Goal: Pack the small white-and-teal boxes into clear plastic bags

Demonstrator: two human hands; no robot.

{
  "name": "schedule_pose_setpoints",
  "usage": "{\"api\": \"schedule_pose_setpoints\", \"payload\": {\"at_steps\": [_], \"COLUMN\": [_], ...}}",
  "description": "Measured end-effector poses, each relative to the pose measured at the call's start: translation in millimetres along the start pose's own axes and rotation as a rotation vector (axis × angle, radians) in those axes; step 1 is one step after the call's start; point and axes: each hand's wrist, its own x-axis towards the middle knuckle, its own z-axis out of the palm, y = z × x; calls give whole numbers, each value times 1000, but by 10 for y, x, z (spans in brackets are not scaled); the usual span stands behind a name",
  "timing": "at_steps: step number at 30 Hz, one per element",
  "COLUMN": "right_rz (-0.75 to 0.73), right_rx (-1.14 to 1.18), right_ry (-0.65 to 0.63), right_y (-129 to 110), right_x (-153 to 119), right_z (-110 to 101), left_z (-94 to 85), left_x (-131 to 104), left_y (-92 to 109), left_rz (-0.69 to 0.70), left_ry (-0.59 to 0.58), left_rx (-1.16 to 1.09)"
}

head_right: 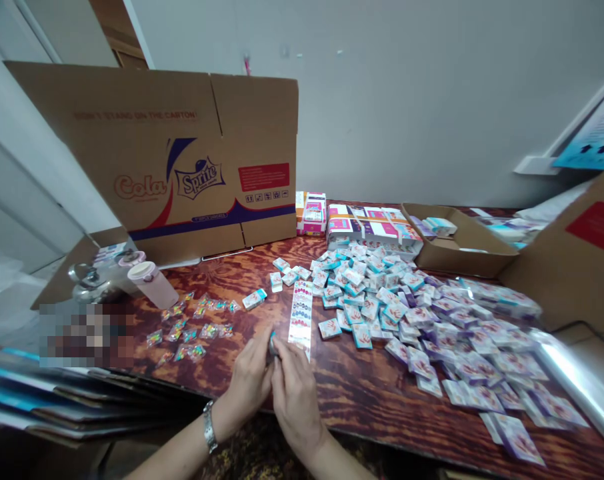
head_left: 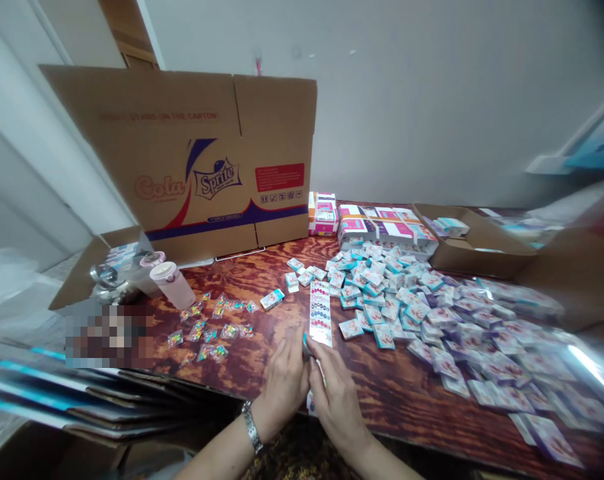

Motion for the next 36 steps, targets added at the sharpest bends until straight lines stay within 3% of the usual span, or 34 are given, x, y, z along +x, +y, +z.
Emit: {"api": "schedule_pose_setpoints", "payload": {"at_steps": [6, 11, 13, 17, 21, 25, 29, 31, 35, 36], "right_rz": [299, 428, 410, 213, 193, 251, 292, 360, 451, 462], "right_rx": [377, 545, 487, 253, 292, 321, 359, 383, 404, 390], "right_ry": [-21, -7, -2, -43, -137, -179, -298, -206, 328, 354], "right_y": [56, 128, 81, -92, -154, -30, 282, 482, 825, 885], "right_x": [153, 201, 171, 93, 143, 253, 428, 646, 1234, 1336], "right_z": [27, 151, 194, 254, 284, 294, 199, 37, -432, -524], "left_z": [4, 46, 35, -30, -69, -69, -77, -66, 46, 93], "left_x": [-30, -115, -146, -186, -199, -166, -138, -155, -264, -300], "left_y": [-45, -104, -133, -207, -268, -259, -251, -282, -368, -376], "left_rz": [40, -2, -2, -29, -74, -101, -61, -56, -56, -57], "left_ry": [-20, -63, -79, -102, -70, -8, -51, -60, -130, -171], "left_rx": [87, 263, 304, 328, 277, 164, 111, 104, 91, 83]}}
